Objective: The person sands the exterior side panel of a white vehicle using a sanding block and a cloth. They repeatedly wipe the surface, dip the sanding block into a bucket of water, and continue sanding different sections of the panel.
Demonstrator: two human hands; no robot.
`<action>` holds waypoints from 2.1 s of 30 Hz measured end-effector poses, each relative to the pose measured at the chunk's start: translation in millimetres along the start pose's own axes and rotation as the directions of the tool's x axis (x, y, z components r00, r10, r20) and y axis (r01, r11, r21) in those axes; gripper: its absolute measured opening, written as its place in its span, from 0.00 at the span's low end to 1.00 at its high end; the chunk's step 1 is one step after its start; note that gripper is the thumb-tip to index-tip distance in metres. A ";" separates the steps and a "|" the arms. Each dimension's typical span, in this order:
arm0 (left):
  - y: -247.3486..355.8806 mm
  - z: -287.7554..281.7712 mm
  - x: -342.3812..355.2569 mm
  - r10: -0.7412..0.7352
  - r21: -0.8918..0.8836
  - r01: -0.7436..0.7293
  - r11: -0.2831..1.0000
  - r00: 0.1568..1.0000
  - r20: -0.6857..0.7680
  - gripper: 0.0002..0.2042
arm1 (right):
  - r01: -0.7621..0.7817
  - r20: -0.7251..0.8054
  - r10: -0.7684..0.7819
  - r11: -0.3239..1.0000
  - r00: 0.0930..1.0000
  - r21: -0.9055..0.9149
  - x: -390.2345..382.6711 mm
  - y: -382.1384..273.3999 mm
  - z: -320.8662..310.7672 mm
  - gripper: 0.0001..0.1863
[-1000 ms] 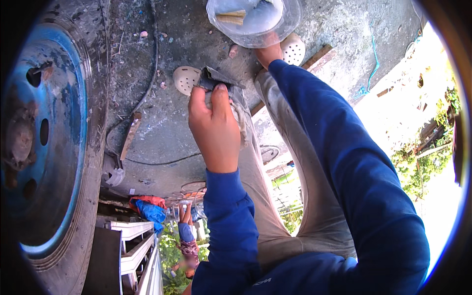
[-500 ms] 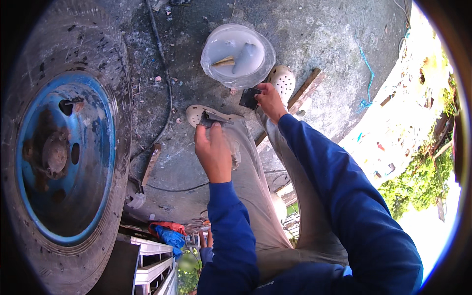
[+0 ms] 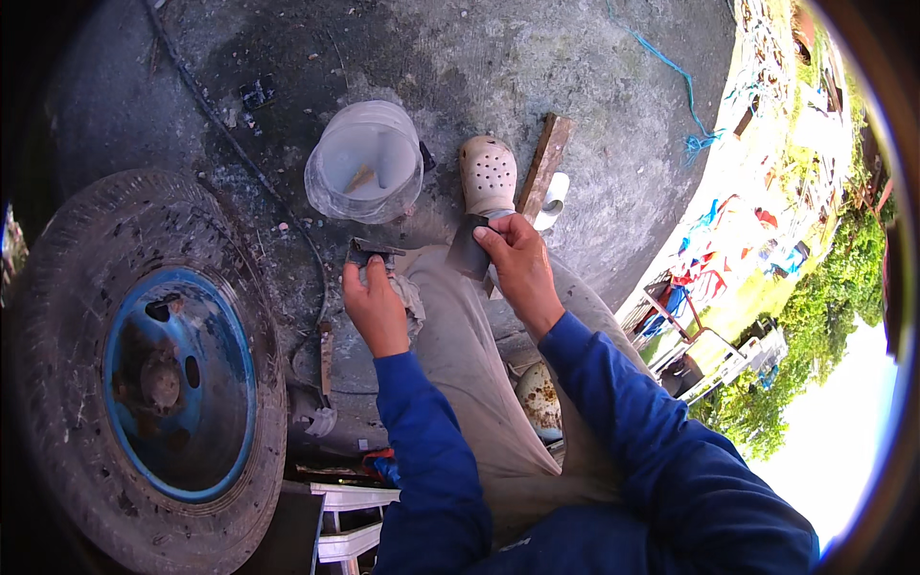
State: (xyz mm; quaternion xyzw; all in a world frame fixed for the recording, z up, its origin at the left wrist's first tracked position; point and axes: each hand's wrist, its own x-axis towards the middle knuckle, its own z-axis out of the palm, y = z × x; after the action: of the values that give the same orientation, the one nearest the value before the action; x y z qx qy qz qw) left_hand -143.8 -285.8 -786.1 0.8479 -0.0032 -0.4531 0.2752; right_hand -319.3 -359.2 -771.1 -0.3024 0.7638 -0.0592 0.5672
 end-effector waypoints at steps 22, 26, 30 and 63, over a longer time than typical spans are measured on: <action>17.2 24.0 13.7 0.033 0.147 -0.041 0.988 0.998 0.053 0.16 | 0.056 0.030 -0.074 0.917 0.997 0.394 133.1 -56.3 -29.1 0.11; 7.4 18.9 13.5 0.029 0.095 -0.033 0.995 0.999 0.038 0.15 | -0.021 0.242 -0.111 0.874 0.964 0.486 124.6 -47.7 -27.0 0.09; 10.6 12.1 5.9 0.052 0.125 -0.053 0.991 0.999 0.013 0.14 | 0.055 0.334 -0.147 0.962 0.931 0.268 85.3 -84.3 -8.3 0.10; 0.7 79.6 191.8 0.113 0.737 -0.310 0.600 0.945 0.306 0.26 | -0.076 0.403 -0.008 0.979 0.915 0.190 65.8 -110.3 14.9 0.17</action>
State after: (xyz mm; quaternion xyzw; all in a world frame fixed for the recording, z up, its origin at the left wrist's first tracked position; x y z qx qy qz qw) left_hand -91.9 -372.2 -967.6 0.8186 -0.3305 -0.4648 -0.0676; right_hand -273.7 -479.6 -783.2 -0.2355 0.6263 -0.0631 0.7405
